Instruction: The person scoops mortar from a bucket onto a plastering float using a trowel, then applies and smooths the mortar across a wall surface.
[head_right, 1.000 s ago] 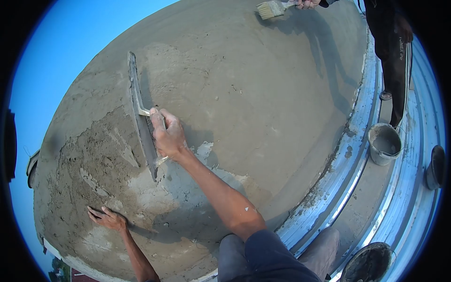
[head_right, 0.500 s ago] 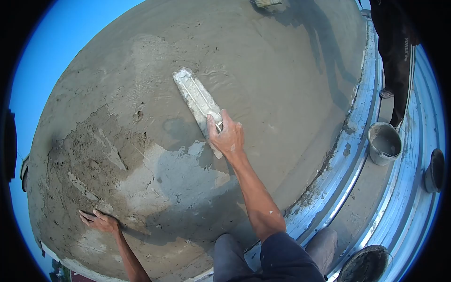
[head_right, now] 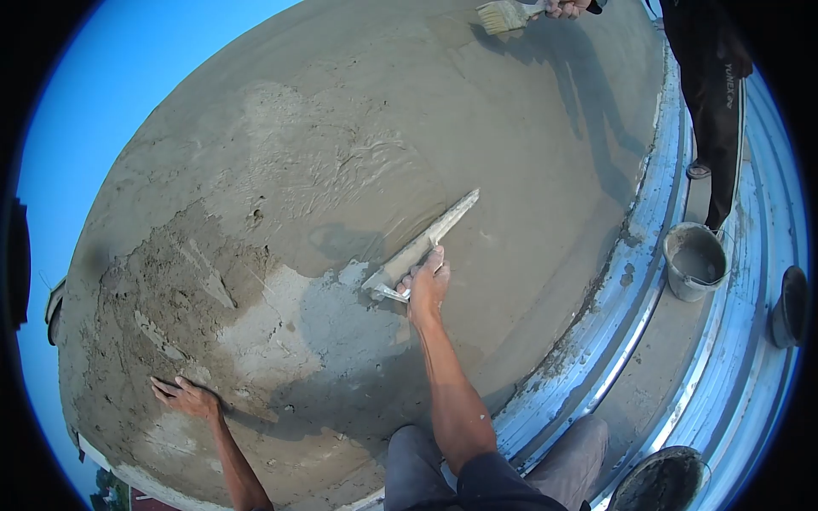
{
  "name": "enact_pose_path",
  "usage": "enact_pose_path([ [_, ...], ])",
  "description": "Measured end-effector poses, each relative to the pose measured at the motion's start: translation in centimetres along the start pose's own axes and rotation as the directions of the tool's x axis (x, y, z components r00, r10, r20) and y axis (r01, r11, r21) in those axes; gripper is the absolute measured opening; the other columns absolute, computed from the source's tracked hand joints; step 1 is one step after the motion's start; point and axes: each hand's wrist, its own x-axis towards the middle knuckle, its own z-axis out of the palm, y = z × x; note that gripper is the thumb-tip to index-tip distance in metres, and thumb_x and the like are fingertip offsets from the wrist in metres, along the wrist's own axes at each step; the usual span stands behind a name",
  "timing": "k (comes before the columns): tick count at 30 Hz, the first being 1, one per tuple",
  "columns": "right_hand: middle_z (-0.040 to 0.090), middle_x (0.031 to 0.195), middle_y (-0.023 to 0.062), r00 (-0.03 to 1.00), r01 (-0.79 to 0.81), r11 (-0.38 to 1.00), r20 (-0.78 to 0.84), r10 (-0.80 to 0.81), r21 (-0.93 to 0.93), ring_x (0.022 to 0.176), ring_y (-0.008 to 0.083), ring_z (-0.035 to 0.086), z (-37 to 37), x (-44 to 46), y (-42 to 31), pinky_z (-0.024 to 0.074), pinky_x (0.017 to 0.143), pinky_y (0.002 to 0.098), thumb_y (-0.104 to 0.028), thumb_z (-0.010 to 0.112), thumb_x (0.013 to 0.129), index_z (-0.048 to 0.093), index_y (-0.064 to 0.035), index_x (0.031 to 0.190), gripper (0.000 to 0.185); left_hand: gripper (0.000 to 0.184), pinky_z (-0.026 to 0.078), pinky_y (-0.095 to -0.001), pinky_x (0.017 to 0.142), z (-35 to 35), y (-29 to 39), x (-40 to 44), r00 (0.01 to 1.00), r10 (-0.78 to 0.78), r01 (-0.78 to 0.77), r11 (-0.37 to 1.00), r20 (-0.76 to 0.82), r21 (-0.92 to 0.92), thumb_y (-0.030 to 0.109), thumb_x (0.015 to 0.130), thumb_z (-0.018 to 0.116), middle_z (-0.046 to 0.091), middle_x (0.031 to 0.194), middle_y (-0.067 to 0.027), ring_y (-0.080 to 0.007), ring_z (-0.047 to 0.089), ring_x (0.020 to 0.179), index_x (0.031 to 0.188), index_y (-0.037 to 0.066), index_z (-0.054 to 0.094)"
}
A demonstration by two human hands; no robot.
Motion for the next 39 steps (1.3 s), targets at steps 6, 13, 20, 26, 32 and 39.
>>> enact_pose_path([
  [6, 0.036, 0.063, -0.0009, 0.986, 0.082, 0.997, 0.145, -0.081, -0.004, 0.047, 0.0105, 0.036, 9.3, 1.4, -4.9, 0.0381, 0.039, 0.0284, -0.041, 0.034, 0.104, 0.036, -0.0059, 0.092, 0.037, 0.062, 0.020, -0.0504, 0.113, 0.1, -0.1, 0.0, 1.000, -0.026, 0.027, 1.000, 0.014, -0.011, 0.045, 0.102, 0.031, 0.025, 0.151, -0.0231, -0.0375, 0.023, 0.140, 0.151, 0.008, 0.024],
  [13, 0.053, 0.065, 0.0127, 0.934, 0.323, 0.897, 0.254, -0.251, -0.301, 0.045, 0.0197, 0.055, 19.5, -0.1, -8.9, 0.0485, 0.039, 0.0349, -0.040, 0.038, 0.102, 0.046, 0.0083, 0.091, 0.050, 0.063, 0.021, -0.0505, 0.113, 0.1, 0.3, 0.1, 1.000, -0.030, 0.030, 1.000, 0.007, -0.007, 0.045, 0.102, 0.031, 0.024, 0.152, -0.0239, -0.0380, 0.023, 0.140, 0.151, 0.008, 0.024],
  [20, 0.050, 0.056, 0.0084, 0.781, 0.452, 0.860, 0.571, -0.253, -0.238, 0.037, 0.0177, 0.051, 24.1, -4.8, -6.5, 0.0425, 0.035, 0.0311, -0.037, 0.040, 0.102, 0.049, 0.0043, 0.085, 0.045, 0.062, 0.021, -0.0506, 0.112, -0.2, 0.1, 0.1, 0.999, -0.034, 0.034, 0.999, 0.015, -0.023, 0.045, 0.102, 0.031, 0.023, 0.151, -0.0245, -0.0386, 0.023, 0.140, 0.151, 0.009, 0.024],
  [26, 0.032, 0.053, -0.0058, 0.648, 0.305, 0.947, 0.751, -0.128, -0.102, 0.036, 0.0042, 0.028, 18.1, -4.5, -8.6, 0.0274, 0.029, 0.0255, -0.040, 0.043, 0.102, 0.041, -0.0110, 0.081, 0.035, 0.062, 0.021, -0.0506, 0.112, -0.4, 0.0, 0.2, 1.000, -0.022, 0.023, 0.999, 0.021, -0.037, 0.045, 0.102, 0.030, 0.022, 0.151, -0.0244, -0.0390, 0.024, 0.139, 0.151, 0.009, 0.024],
  [32, 0.045, 0.053, 0.0076, 0.598, 0.799, 0.381, 0.556, -0.577, -0.465, 0.054, 0.0158, 0.043, 10.3, 8.3, -17.1, 0.0387, 0.055, 0.0365, -0.039, 0.055, 0.094, 0.050, 0.0001, 0.071, 0.046, 0.062, 0.021, -0.0506, 0.113, -0.1, 0.1, 0.2, 1.000, -0.028, 0.029, 0.999, 0.010, -0.042, 0.045, 0.102, 0.030, 0.023, 0.152, -0.0241, -0.0385, 0.023, 0.140, 0.151, 0.009, 0.024],
  [39, 0.057, 0.065, 0.0282, 0.478, 0.815, -0.001, 0.672, -0.566, -0.580, 0.067, 0.0492, 0.057, 8.7, 8.1, -11.2, 0.0450, 0.062, 0.0515, -0.039, 0.059, 0.089, 0.054, 0.0006, 0.080, 0.041, 0.060, 0.023, -0.0497, 0.112, 0.7, -0.4, 0.1, 0.999, -0.001, 0.001, 1.000, -0.032, 0.018, 0.045, 0.102, 0.030, 0.028, 0.151, -0.0223, -0.0374, 0.026, 0.140, 0.151, 0.011, 0.026],
])
